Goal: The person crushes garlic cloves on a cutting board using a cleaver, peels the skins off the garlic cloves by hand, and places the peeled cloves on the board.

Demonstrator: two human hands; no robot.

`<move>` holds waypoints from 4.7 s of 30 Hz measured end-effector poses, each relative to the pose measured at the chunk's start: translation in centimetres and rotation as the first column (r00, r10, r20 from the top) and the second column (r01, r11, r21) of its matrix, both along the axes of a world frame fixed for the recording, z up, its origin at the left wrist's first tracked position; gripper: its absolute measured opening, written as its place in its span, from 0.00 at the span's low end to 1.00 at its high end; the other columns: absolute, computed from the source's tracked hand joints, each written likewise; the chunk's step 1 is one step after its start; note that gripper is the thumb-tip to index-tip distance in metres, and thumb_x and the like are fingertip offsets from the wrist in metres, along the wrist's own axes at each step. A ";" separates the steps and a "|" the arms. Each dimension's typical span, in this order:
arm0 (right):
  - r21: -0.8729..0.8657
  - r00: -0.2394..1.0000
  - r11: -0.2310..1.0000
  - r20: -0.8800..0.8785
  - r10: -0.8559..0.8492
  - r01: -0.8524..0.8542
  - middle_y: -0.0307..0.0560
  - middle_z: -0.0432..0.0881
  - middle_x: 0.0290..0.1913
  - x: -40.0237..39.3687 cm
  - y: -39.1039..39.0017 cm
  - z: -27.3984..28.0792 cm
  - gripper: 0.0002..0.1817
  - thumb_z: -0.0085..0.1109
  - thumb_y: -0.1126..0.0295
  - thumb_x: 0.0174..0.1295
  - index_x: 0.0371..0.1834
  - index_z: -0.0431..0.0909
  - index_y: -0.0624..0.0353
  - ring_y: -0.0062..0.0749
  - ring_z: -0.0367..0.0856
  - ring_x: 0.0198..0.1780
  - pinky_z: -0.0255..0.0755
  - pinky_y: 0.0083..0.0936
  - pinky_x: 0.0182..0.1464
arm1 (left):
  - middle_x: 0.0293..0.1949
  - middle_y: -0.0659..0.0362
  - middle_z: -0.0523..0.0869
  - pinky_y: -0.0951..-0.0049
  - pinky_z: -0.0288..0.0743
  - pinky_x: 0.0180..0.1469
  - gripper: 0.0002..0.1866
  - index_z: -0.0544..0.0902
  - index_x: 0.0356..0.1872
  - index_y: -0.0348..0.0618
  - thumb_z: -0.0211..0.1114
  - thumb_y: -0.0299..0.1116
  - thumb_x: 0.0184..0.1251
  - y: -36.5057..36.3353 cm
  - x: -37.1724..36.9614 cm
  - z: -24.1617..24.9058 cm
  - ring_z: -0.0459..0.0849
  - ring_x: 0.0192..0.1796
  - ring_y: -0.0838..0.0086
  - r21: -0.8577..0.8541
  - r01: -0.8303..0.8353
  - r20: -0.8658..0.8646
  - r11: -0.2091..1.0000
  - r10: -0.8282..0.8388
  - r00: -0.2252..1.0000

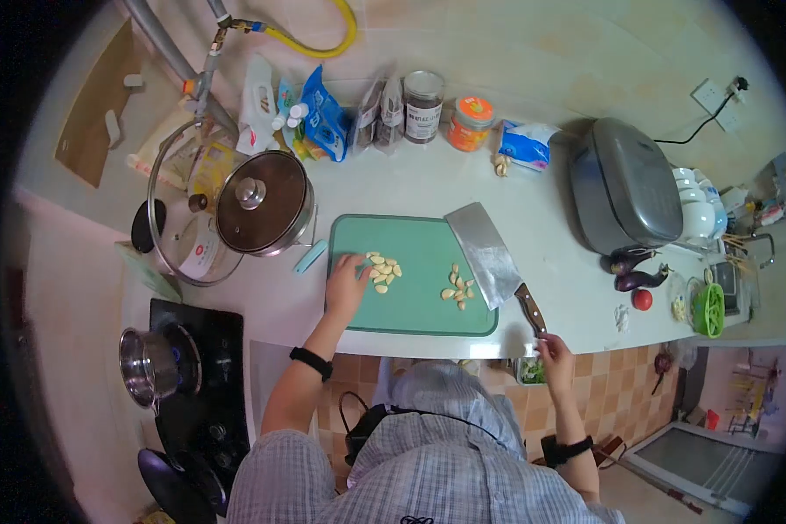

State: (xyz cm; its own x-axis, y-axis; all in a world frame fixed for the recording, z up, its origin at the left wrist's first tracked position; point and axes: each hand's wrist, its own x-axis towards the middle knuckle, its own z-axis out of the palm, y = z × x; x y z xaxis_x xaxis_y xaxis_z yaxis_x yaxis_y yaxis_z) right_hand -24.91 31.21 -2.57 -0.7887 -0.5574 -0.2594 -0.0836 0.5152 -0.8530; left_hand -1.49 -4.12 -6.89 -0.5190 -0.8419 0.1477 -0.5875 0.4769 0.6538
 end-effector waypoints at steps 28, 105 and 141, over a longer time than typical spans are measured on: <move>-0.198 0.923 0.944 0.232 0.308 -0.265 0.35 0.81 0.32 7.6 -19.2 1.8 0.10 0.58 0.66 0.57 0.38 0.80 0.57 0.17 0.73 0.29 0.66 0.17 0.31 | 0.33 0.54 0.82 0.70 0.75 0.40 0.10 0.77 0.36 0.40 0.60 0.36 0.60 4.6 4.5 8.6 0.82 0.36 0.64 0.460 0.419 -0.021 0.783 -0.462 0.886; -0.515 0.996 0.853 -0.039 0.080 -0.088 0.42 0.77 0.32 13.0 -17.2 9.9 0.09 0.64 0.74 0.51 0.34 0.79 0.66 0.22 0.77 0.33 0.72 0.17 0.37 | 0.32 0.58 0.81 0.81 0.73 0.33 0.05 0.82 0.34 0.35 0.61 0.24 0.57 5.3 -1.8 16.2 0.80 0.31 0.78 0.185 0.559 -0.459 0.808 -0.432 0.776; -0.456 0.881 0.833 0.468 -0.075 0.313 0.40 0.80 0.30 12.3 -14.2 9.7 0.09 0.62 0.73 0.53 0.35 0.77 0.66 0.18 0.77 0.33 0.71 0.14 0.37 | 0.31 0.57 0.81 0.78 0.75 0.34 0.04 0.81 0.31 0.35 0.62 0.20 0.53 9.4 -4.9 15.4 0.80 0.32 0.74 0.135 0.511 -0.502 0.849 -0.386 0.774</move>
State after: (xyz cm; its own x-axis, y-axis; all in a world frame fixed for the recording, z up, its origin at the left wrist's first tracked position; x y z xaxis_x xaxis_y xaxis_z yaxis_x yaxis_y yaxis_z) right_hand -12.57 17.02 7.12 -0.7766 -0.5477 -0.3113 0.3911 -0.0316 -0.9198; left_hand -6.37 5.25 8.56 -0.7764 -0.5679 0.2733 0.0337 0.3955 0.9178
